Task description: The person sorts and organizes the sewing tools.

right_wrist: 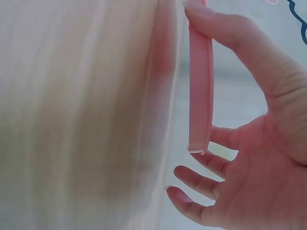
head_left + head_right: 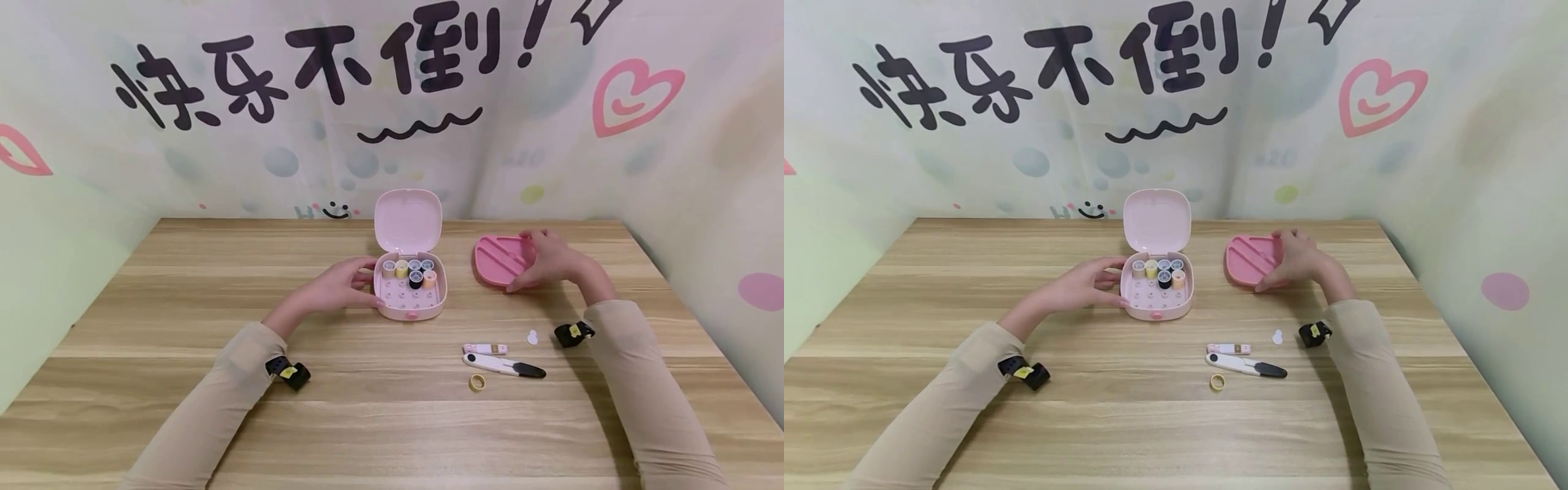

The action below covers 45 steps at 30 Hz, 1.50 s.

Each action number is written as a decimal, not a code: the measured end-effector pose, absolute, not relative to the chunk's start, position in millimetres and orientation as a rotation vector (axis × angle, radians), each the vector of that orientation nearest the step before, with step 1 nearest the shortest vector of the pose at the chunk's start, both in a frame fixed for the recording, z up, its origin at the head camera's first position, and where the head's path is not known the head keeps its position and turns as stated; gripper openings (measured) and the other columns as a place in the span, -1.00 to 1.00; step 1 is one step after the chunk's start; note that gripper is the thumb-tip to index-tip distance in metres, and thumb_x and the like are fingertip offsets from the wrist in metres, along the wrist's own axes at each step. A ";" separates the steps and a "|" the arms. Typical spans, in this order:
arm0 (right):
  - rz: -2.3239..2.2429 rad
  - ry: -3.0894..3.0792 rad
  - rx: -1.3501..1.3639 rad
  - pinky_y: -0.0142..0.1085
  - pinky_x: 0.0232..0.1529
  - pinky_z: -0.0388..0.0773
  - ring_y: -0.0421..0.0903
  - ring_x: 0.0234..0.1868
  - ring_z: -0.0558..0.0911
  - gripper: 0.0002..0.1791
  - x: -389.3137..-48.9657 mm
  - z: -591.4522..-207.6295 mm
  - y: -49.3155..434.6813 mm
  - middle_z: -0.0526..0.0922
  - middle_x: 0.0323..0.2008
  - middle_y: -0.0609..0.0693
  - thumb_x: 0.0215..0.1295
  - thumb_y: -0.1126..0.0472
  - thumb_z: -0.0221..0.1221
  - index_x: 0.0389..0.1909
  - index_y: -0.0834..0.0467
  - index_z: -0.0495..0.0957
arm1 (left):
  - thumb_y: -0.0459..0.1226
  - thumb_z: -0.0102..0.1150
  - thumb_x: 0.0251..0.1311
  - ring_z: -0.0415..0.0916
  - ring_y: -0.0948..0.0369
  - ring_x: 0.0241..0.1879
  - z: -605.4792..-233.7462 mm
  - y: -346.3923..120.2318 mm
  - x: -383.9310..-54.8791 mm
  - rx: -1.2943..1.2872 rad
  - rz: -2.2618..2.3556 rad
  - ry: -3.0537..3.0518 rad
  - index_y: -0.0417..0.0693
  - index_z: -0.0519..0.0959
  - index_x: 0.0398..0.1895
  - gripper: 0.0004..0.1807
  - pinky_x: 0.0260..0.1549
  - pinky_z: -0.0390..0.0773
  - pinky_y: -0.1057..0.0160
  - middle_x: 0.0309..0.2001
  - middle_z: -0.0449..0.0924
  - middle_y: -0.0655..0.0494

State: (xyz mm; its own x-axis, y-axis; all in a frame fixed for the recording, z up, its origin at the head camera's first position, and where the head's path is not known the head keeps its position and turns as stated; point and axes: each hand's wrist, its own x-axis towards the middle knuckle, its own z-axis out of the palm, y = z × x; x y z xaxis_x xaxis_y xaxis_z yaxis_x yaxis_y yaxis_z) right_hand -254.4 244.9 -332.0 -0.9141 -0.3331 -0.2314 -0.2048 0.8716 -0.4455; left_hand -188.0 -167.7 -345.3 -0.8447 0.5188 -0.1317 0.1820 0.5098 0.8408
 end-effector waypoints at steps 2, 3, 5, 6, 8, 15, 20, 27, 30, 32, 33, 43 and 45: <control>-0.619 2.747 -0.391 0.38 0.27 0.48 0.42 0.27 0.27 0.31 -254.0 -330.6 244.4 0.12 0.34 0.55 -0.02 -0.09 0.64 0.52 0.48 0.07 | -0.35 0.42 0.31 0.36 -0.21 0.48 -345.9 -167.8 -188.5 0.584 1.266 2.389 -0.33 0.23 0.59 -0.15 0.49 0.41 -0.08 0.54 0.29 -0.30; -0.622 2.751 -0.388 0.38 0.28 0.48 0.42 0.27 0.28 0.31 -253.9 -330.0 244.3 0.13 0.34 0.54 -0.02 -0.10 0.64 0.51 0.49 0.06 | -0.35 0.42 0.31 0.36 -0.20 0.48 -346.2 -168.0 -188.6 0.584 1.267 2.389 -0.33 0.23 0.59 -0.15 0.49 0.41 -0.08 0.54 0.29 -0.30; -0.632 2.758 -0.386 0.37 0.28 0.48 0.41 0.26 0.28 0.31 -253.3 -328.7 243.9 0.14 0.33 0.53 -0.02 -0.09 0.64 0.51 0.50 0.06 | -0.35 0.42 0.31 0.36 -0.20 0.49 -346.7 -168.3 -188.9 0.585 1.264 2.391 -0.33 0.22 0.59 -0.15 0.49 0.41 -0.08 0.54 0.29 -0.30; -0.637 2.760 -0.383 0.37 0.28 0.48 0.40 0.26 0.28 0.31 -252.9 -328.2 243.7 0.15 0.32 0.53 -0.01 -0.08 0.64 0.50 0.50 0.05 | -0.36 0.42 0.31 0.36 -0.20 0.49 -346.8 -168.3 -188.9 0.585 1.263 2.393 -0.33 0.22 0.59 -0.15 0.49 0.41 -0.07 0.55 0.29 -0.30; -0.651 2.765 -0.383 0.36 0.29 0.48 0.40 0.26 0.28 0.32 -251.6 -326.8 243.4 0.15 0.32 0.51 -0.02 -0.08 0.65 0.50 0.50 0.05 | -0.36 0.42 0.31 0.36 -0.20 0.49 -346.9 -168.3 -188.8 0.583 1.262 2.393 -0.33 0.22 0.59 -0.15 0.49 0.41 -0.07 0.55 0.28 -0.29; -0.700 2.763 -0.389 0.35 0.29 0.48 0.38 0.28 0.25 0.31 -249.5 -325.2 242.7 0.14 0.33 0.47 -0.01 -0.06 0.64 0.50 0.49 0.03 | -0.36 0.41 0.31 0.36 -0.20 0.49 -347.3 -168.3 -188.6 0.590 1.270 2.393 -0.35 0.23 0.58 -0.16 0.49 0.41 -0.07 0.54 0.28 -0.31; -0.710 2.763 -0.392 0.34 0.30 0.48 0.38 0.29 0.25 0.31 -246.1 -320.5 240.1 0.14 0.35 0.48 -0.01 -0.06 0.64 0.51 0.49 0.03 | -0.37 0.41 0.31 0.36 -0.23 0.48 -348.2 -167.7 -188.7 0.609 1.293 2.385 -0.39 0.22 0.57 -0.16 0.48 0.42 -0.08 0.54 0.27 -0.34; -0.727 2.764 -0.416 0.32 0.27 0.51 0.37 0.31 0.23 0.30 -238.6 -315.0 230.7 0.15 0.35 0.47 -0.05 -0.04 0.65 0.52 0.47 0.07 | -0.37 0.41 0.31 0.36 -0.22 0.48 -348.7 -167.9 -189.0 0.608 1.292 2.386 -0.38 0.22 0.58 -0.16 0.48 0.42 -0.06 0.55 0.25 -0.34; -0.749 2.757 -0.432 0.31 0.27 0.51 0.37 0.31 0.23 0.30 -235.3 -313.2 226.0 0.14 0.36 0.47 -0.06 -0.02 0.65 0.51 0.48 0.08 | -0.38 0.40 0.31 0.36 -0.21 0.49 -348.0 -168.7 -188.4 0.603 1.300 2.372 -0.37 0.21 0.58 -0.16 0.48 0.42 -0.05 0.56 0.25 -0.33; -0.766 2.750 -0.440 0.32 0.28 0.51 0.37 0.30 0.24 0.29 -233.3 -312.4 223.8 0.14 0.36 0.48 -0.07 -0.01 0.66 0.50 0.48 0.08 | -0.39 0.39 0.32 0.35 -0.21 0.49 -347.9 -168.5 -188.6 0.602 1.307 2.362 -0.37 0.21 0.58 -0.16 0.48 0.42 -0.05 0.56 0.24 -0.33; -0.770 2.747 -0.443 0.32 0.27 0.51 0.37 0.30 0.24 0.29 -232.3 -311.9 222.8 0.14 0.35 0.48 -0.07 0.00 0.66 0.50 0.48 0.09 | -0.40 0.39 0.31 0.35 -0.20 0.50 -347.6 -168.3 -188.5 0.594 1.312 2.353 -0.36 0.21 0.59 -0.16 0.48 0.42 -0.05 0.56 0.24 -0.32; -0.778 2.741 -0.493 0.28 0.25 0.52 0.35 0.29 0.28 0.32 -224.1 -307.7 208.4 0.20 0.34 0.45 -0.12 -0.03 0.69 0.51 0.47 0.12 | -0.40 0.38 0.32 0.34 -0.22 0.49 -347.5 -168.5 -188.2 0.610 1.318 2.348 -0.38 0.19 0.59 -0.16 0.48 0.42 -0.04 0.57 0.22 -0.34; -0.786 2.738 -0.503 0.28 0.25 0.53 0.34 0.29 0.28 0.32 -222.0 -306.9 204.8 0.21 0.35 0.45 -0.13 -0.02 0.69 0.51 0.47 0.12 | -0.41 0.39 0.32 0.34 -0.21 0.50 -347.4 -168.5 -188.5 0.605 1.326 2.343 -0.36 0.20 0.59 -0.16 0.49 0.41 -0.03 0.57 0.22 -0.33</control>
State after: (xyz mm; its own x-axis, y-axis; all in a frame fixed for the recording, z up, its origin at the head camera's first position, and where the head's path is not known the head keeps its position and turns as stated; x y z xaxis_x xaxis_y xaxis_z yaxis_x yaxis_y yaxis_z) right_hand -222.0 204.8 -306.9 -0.9097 -0.3910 -0.1401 -0.2572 0.7952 -0.5491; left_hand -188.5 -168.5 -347.4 -0.8351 0.5383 -0.1136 0.1799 0.4623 0.8683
